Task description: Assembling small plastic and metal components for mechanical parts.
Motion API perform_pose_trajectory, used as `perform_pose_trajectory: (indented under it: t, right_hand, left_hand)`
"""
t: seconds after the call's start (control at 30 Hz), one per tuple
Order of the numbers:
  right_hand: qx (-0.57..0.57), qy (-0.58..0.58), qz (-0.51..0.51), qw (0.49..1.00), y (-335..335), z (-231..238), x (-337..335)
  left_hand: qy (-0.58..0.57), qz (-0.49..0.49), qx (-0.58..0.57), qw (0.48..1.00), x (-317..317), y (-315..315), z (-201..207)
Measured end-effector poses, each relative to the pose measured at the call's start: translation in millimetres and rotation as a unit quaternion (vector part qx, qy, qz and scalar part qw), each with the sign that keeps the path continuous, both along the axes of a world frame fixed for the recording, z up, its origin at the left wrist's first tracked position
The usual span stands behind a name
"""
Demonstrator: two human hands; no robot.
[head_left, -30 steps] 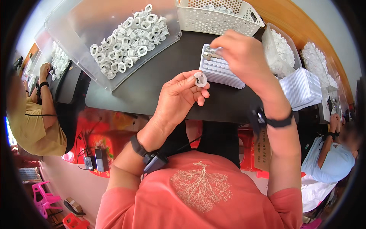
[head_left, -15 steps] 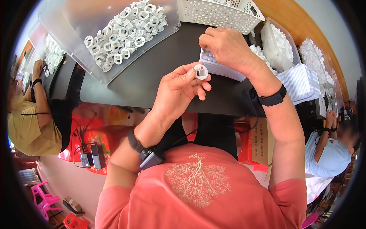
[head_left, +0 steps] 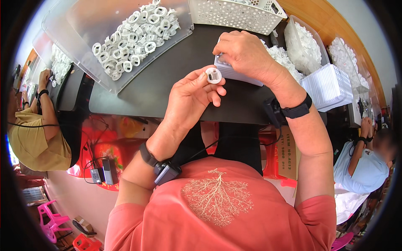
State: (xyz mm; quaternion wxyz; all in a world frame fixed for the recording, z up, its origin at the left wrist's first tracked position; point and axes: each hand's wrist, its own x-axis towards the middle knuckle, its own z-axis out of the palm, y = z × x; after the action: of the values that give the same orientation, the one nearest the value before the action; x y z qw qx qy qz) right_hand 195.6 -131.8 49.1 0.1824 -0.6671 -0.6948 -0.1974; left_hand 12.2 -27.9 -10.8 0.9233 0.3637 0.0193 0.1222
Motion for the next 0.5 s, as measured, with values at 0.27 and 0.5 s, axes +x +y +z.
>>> perform_pose_trajectory:
  t: [0.27,0.5]
  right_hand:
    - [0.038,-0.045,-0.018,0.998,-5,-2,-8]
    - [0.145,0.070,0.014,0.987,-23,4,-49]
  left_hand:
    - [-0.008,-0.005,-0.003,1.000,1,0,-1]
    - [-0.015,0.003,-0.006,1.000,1,0,-1]
